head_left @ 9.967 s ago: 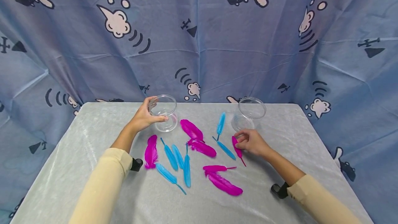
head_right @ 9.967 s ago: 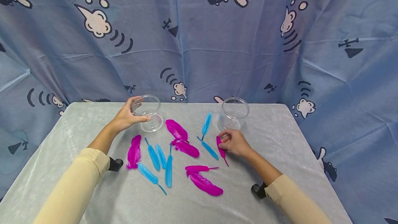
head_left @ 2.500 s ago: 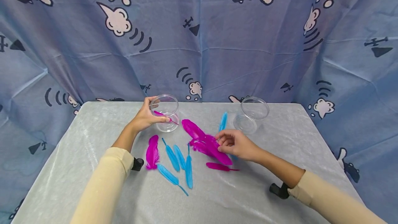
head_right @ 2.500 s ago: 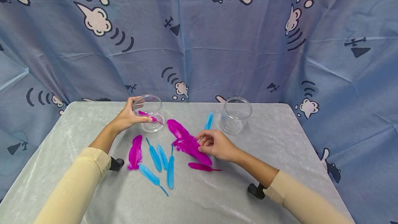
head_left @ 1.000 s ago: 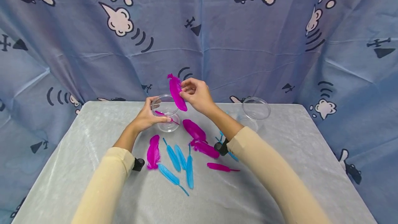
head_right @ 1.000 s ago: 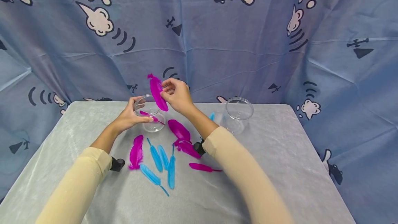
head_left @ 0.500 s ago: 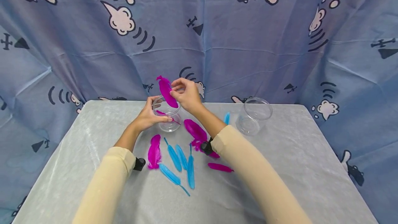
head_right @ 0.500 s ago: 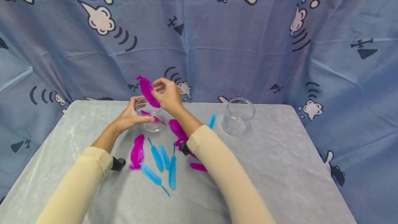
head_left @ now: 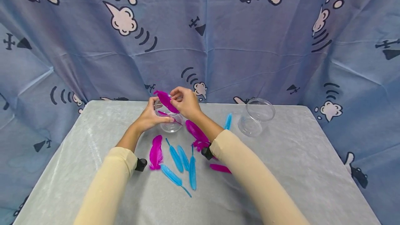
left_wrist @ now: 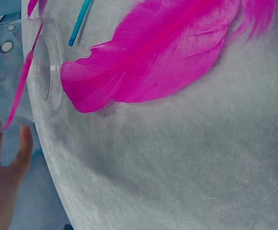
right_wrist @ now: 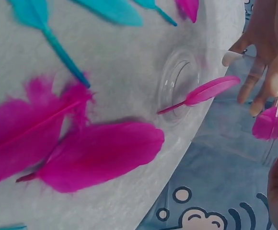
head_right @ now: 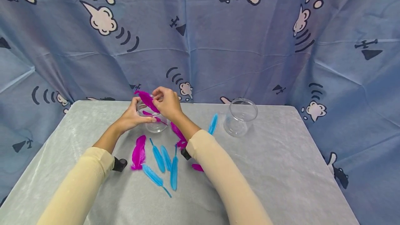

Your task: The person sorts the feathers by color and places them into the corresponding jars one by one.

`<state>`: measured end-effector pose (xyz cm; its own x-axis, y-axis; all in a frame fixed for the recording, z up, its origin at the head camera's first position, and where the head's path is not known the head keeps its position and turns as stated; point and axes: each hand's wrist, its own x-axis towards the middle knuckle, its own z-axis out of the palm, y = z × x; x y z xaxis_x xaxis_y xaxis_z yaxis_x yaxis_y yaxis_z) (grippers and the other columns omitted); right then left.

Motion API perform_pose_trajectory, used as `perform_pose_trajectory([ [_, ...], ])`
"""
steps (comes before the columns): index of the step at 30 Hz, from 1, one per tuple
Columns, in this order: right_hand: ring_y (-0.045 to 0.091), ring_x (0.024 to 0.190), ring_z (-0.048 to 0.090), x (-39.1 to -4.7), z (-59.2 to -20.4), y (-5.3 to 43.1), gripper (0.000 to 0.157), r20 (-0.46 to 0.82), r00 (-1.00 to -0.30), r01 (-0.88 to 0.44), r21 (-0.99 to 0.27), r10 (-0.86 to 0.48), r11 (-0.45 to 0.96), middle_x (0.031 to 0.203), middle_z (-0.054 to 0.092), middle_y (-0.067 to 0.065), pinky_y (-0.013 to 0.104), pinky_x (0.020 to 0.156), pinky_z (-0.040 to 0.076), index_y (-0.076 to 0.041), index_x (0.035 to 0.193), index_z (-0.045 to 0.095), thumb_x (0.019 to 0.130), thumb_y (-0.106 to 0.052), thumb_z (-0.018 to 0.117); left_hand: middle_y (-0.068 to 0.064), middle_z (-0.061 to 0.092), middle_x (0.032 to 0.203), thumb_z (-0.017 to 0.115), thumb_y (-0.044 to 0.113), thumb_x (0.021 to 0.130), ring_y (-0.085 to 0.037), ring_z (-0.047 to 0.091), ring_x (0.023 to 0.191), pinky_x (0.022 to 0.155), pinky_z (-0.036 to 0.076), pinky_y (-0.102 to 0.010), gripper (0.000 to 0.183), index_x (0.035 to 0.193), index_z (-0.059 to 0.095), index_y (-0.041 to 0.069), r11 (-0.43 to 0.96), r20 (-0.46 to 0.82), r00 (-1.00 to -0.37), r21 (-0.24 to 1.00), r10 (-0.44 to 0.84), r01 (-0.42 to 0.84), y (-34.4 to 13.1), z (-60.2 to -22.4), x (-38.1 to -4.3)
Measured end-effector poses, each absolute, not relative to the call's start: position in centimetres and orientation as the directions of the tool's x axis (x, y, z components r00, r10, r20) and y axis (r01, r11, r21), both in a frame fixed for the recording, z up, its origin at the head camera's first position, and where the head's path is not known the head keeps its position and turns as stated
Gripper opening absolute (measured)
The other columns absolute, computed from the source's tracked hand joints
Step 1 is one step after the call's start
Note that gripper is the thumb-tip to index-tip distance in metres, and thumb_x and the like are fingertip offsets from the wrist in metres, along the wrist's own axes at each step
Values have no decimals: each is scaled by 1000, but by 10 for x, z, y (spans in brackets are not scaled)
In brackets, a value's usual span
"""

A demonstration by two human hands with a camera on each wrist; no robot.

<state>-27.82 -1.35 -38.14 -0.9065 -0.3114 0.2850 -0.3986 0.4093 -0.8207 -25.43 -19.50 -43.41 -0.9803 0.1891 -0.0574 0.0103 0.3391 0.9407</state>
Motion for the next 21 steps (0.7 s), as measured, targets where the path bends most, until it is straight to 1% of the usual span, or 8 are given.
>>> perform_pose_trajectory([
  [3, 20, 83, 70, -278, -382, -11, 12, 282, -899, -412, -806, -335, 426, 91, 72, 11, 23, 76, 57, 0, 101, 68, 89, 0, 71, -14, 24, 157, 84, 21, 81, -36, 26, 145, 112, 33, -56, 93, 144, 17, 10, 360, -76, -983, 933, 169, -10, -194, -433, -254],
  [6, 20, 83, 69, -280, -383, -7, 11, 276, -892, -425, -782, -357, 457, 91, 71, 10, 23, 77, 56, 0, 100, 68, 90, 0, 70, -16, 26, 155, 85, 22, 80, -36, 27, 144, 114, 30, -55, 94, 144, 17, 9, 367, -79, -984, 930, 162, -14, -195, -433, -254],
  [10, 20, 85, 69, -280, -384, -3, 13, 257, -887, -431, -762, -384, 483, 92, 72, 9, 24, 79, 56, 2, 102, 68, 90, 0, 71, -17, 32, 153, 85, 20, 80, -36, 30, 143, 114, 31, -53, 96, 147, 17, 9, 343, -65, -982, 939, 179, 1, -195, -433, -254],
  [15, 20, 89, 70, -278, -383, 2, 15, 237, -876, -436, -761, -420, 480, 94, 72, 9, 24, 82, 56, 0, 105, 67, 91, -2, 71, -17, 28, 158, 84, 18, 81, -35, 27, 146, 115, 29, -54, 99, 150, 14, 9, 339, -63, -981, 941, 185, 4, -194, -435, -255],
  [17, 20, 91, 70, -277, -382, 5, 16, 235, -869, -444, -759, -435, 477, 96, 72, 9, 26, 84, 56, -1, 106, 67, 91, -3, 71, -17, 28, 158, 84, 17, 81, -35, 26, 146, 115, 29, -55, 99, 151, 14, 9, 333, -62, -981, 943, 186, 3, -194, -435, -255],
  [21, 21, 96, 70, -273, -381, 14, 19, 257, -852, -475, -746, -456, 467, 101, 72, 10, 33, 91, 54, -3, 108, 67, 90, -3, 72, -17, 29, 158, 84, 17, 81, -35, 27, 146, 115, 29, -55, 99, 150, 15, 9, 338, -61, -981, 941, 185, 5, -194, -435, -255],
])
